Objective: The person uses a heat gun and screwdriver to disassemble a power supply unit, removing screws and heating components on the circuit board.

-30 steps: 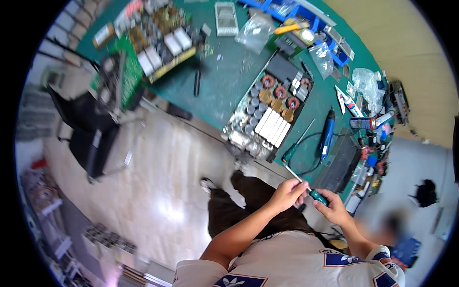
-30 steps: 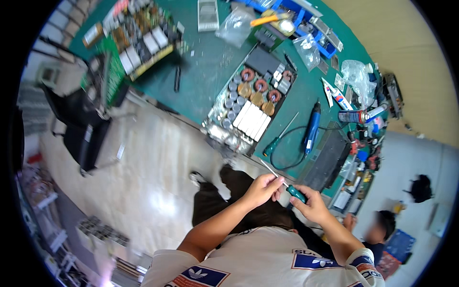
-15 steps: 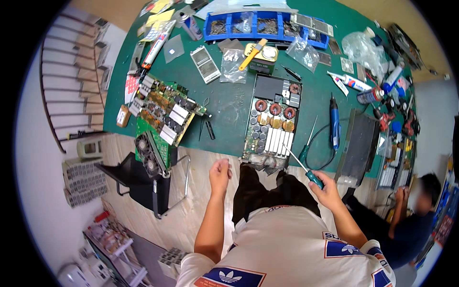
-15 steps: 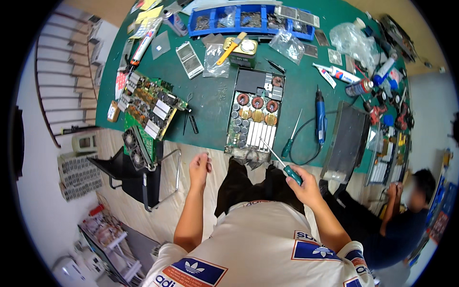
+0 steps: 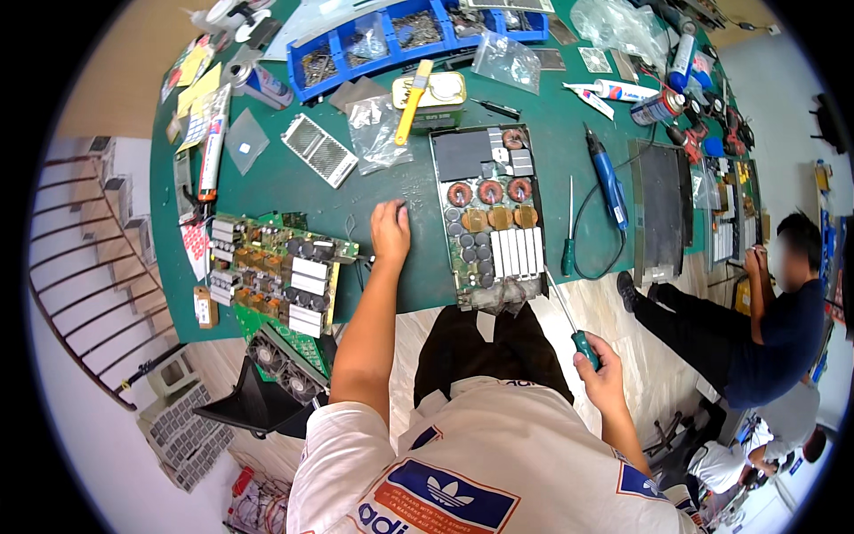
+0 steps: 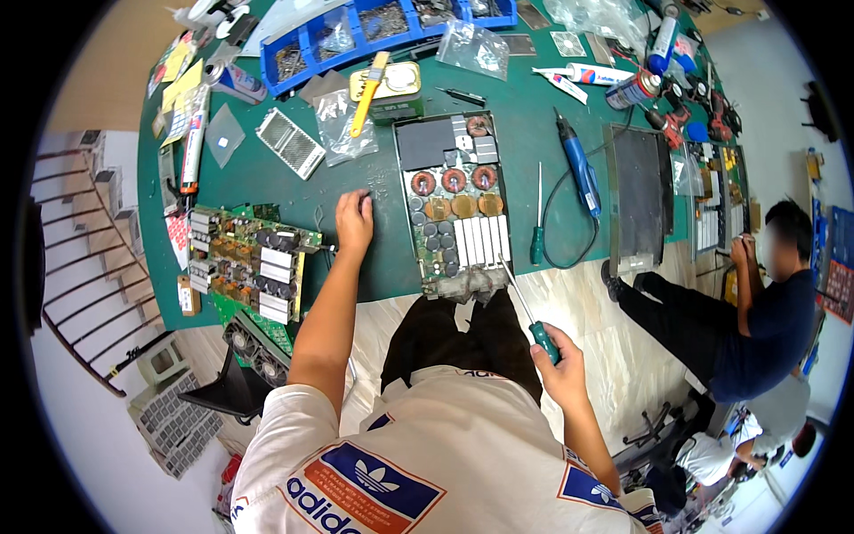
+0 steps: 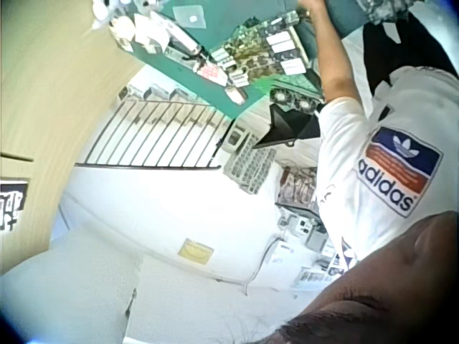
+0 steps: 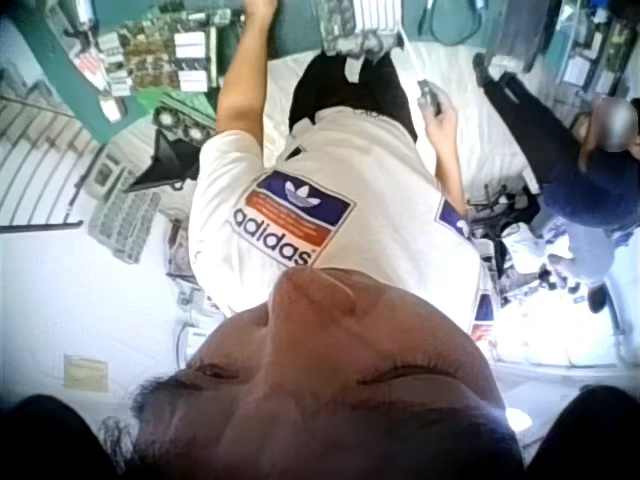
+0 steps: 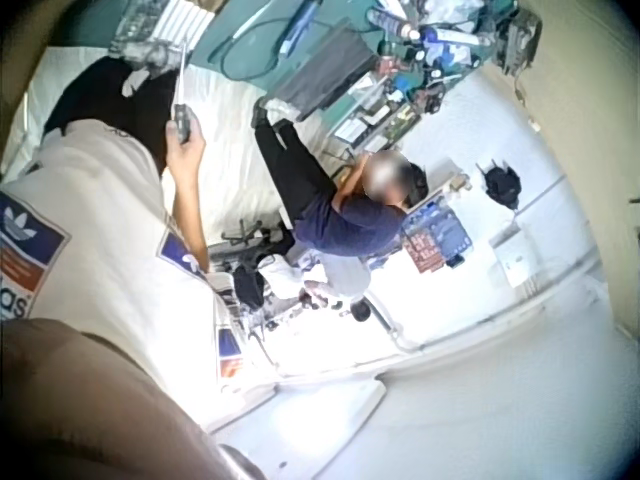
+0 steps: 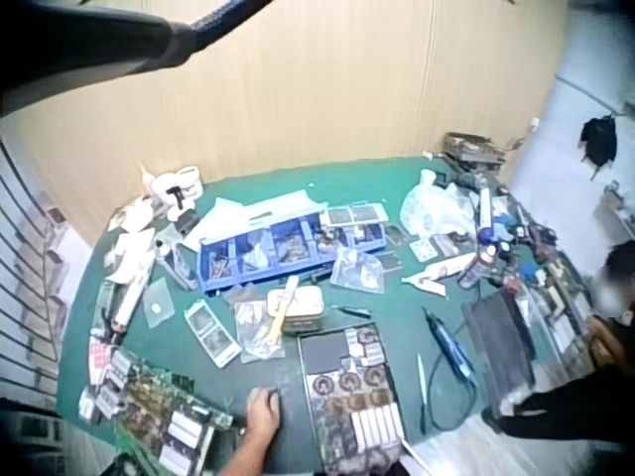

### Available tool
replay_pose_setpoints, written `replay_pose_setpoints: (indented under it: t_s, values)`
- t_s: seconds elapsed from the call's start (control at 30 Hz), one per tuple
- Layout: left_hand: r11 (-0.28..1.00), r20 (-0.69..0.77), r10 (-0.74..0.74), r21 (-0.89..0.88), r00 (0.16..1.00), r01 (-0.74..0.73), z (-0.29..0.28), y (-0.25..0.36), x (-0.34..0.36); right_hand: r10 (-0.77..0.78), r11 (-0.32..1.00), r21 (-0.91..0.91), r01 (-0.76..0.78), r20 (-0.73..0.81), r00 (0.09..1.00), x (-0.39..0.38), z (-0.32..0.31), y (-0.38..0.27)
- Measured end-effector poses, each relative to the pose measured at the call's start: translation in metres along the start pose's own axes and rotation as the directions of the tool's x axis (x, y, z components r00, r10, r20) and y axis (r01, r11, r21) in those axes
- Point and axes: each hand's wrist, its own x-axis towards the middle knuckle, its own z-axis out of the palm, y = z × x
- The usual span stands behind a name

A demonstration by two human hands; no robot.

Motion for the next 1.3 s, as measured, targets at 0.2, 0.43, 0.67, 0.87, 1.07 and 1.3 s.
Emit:
replay_pose_setpoints:
  t_s: [0.2,0.43,0.67,0.87,1.07,1.3]
  values:
    - [0.997,-0.044,0.03,0.071,0.999,-0.026,0.024,0.016,0.026,0.09,0.99,0.116,-0.077,-0.105,0.99,-0.003,0.009,0.015]
    - [0.986,0.039,0.05,0.159,0.998,-0.055,0.023,0.019,0.031,-0.126,0.99,0.026,0.138,-0.276,0.953,0.104,0.024,0.011]
    - [0.954,0.119,0.085,0.275,0.989,-0.115,0.027,0.036,0.038,-0.531,0.802,-0.467,0.373,-0.27,0.803,0.276,0.048,0.012]
    - [0.864,0.186,0.056,0.483,0.981,-0.141,0.025,0.051,0.039,-0.571,0.639,-0.689,0.341,-0.128,0.811,0.323,0.045,0.016]
    - [0.838,0.216,-0.074,0.542,0.974,-0.056,0.033,0.052,0.049,-0.615,0.481,-0.862,0.161,-0.201,0.762,0.336,-0.031,0.0]
    - [0.877,0.116,-0.173,0.47,0.978,0.099,0.025,0.061,0.046,-0.325,0.469,-0.879,-0.085,-0.261,0.909,0.36,-0.064,-0.002]
